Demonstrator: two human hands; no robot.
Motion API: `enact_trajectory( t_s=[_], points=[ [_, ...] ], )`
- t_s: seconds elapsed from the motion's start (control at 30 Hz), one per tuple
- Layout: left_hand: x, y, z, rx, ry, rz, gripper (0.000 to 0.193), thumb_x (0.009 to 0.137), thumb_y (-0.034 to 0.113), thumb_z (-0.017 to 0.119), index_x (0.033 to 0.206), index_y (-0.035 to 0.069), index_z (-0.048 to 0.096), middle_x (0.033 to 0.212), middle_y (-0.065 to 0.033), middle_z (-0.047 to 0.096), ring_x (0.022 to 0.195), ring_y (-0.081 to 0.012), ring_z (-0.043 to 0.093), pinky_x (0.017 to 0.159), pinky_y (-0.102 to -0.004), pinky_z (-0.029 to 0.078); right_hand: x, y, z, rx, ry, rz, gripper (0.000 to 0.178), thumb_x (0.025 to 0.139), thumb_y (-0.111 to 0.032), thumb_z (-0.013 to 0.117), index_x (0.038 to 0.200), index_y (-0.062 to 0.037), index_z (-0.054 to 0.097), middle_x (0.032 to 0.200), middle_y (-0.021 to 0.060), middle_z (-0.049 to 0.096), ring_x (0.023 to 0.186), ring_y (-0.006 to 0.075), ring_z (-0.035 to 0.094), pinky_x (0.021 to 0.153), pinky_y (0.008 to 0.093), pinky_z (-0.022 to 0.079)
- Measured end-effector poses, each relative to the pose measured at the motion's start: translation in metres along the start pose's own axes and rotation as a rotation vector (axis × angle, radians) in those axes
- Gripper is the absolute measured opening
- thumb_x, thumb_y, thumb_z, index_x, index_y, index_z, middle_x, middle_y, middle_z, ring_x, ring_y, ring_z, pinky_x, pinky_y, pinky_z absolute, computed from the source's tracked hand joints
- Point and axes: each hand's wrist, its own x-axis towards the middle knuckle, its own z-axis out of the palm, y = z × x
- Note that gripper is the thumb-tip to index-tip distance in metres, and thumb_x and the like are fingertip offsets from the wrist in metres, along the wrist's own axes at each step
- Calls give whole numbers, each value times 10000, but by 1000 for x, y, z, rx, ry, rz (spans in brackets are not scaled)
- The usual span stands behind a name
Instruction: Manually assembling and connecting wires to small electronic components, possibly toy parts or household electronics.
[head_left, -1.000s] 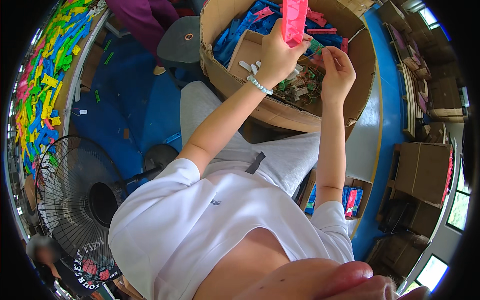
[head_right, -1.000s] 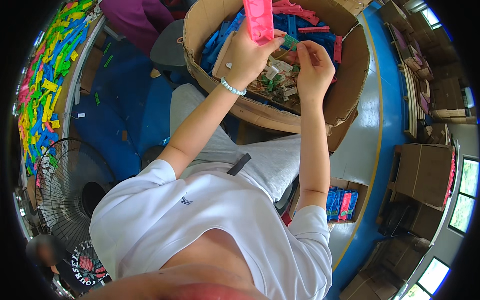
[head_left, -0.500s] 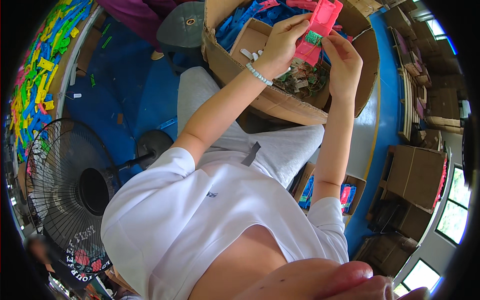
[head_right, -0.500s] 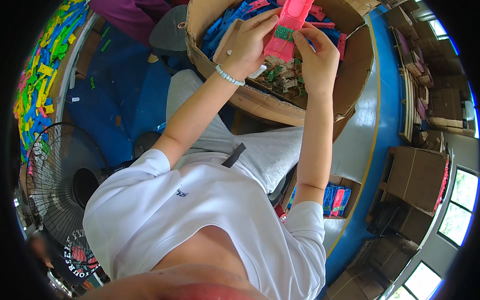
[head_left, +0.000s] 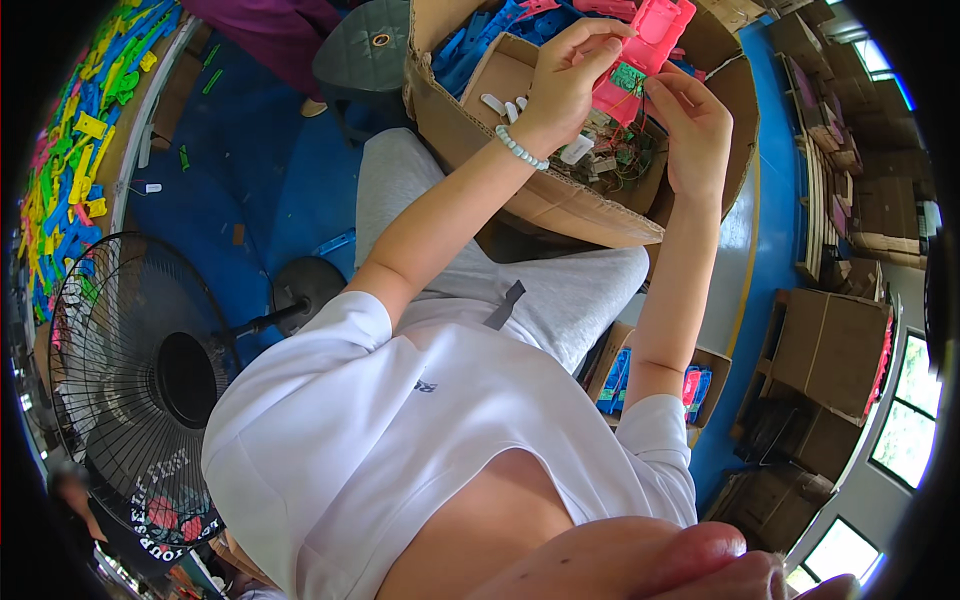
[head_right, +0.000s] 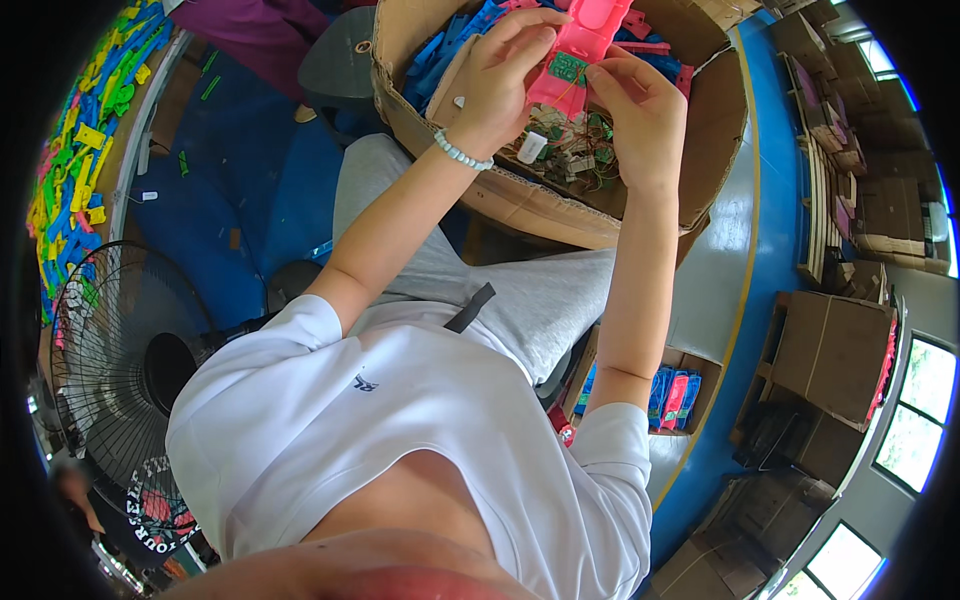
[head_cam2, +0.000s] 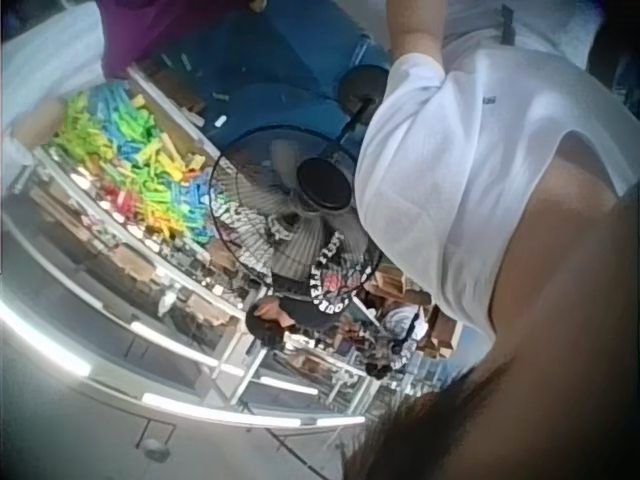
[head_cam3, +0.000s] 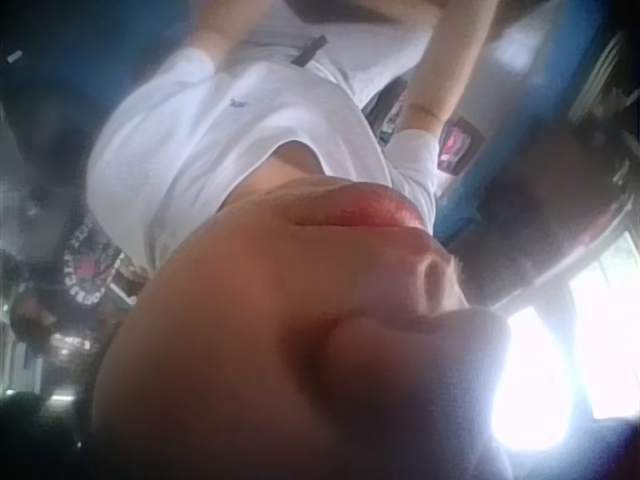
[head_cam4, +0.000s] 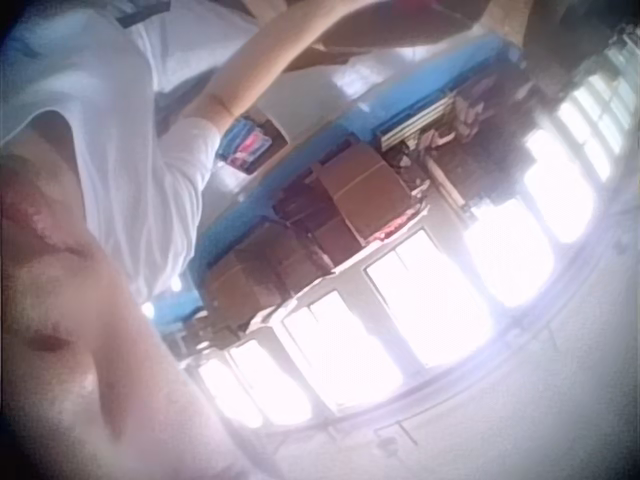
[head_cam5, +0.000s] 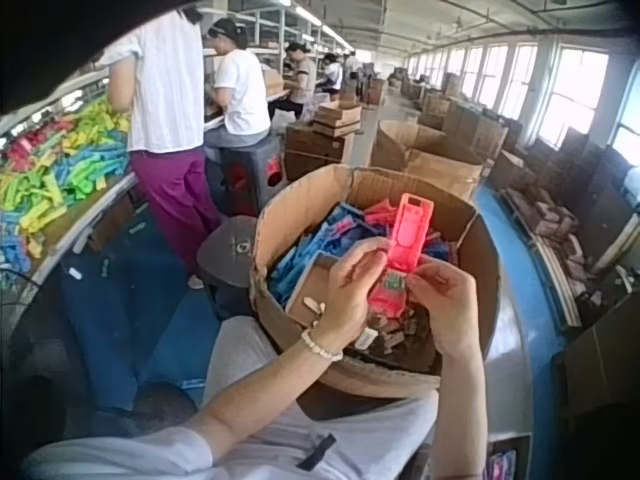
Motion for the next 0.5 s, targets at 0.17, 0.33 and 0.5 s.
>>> enact_trajectory(
  t_s=[0.17, 0.33, 0.5],
  points=[
    [-9, 5, -1, 28, -85, -16, 310, 920, -19, 580, 1228, -25, 608, 1209, -133, 649, 1113, -174, 616, 943, -298, 492, 1, 1, -3, 24, 7, 2, 158, 864, 6, 698, 984, 106, 674, 1183, 160, 644, 936, 180, 671, 817, 314, 601],
    [-10, 2, -3, -8, -81, -18, 311, 919, -30, 568, 1228, -34, 603, 1209, -140, 648, 1098, -179, 621, 953, -301, 492, 1, 1, -3, 49, 10, -9, 179, 841, 24, 716, 996, 91, 658, 1094, 152, 666, 902, 179, 676, 800, 311, 601],
    [-8, 1, -3, -73, -80, -55, 316, 921, -31, 560, 1235, -35, 599, 1200, -141, 650, 1076, -175, 630, 927, -302, 512, -1, 7, 3, 157, 64, -44, 219, 837, 49, 708, 1043, 73, 640, 973, 128, 686, 878, 172, 675, 759, 302, 599]
  ],
)
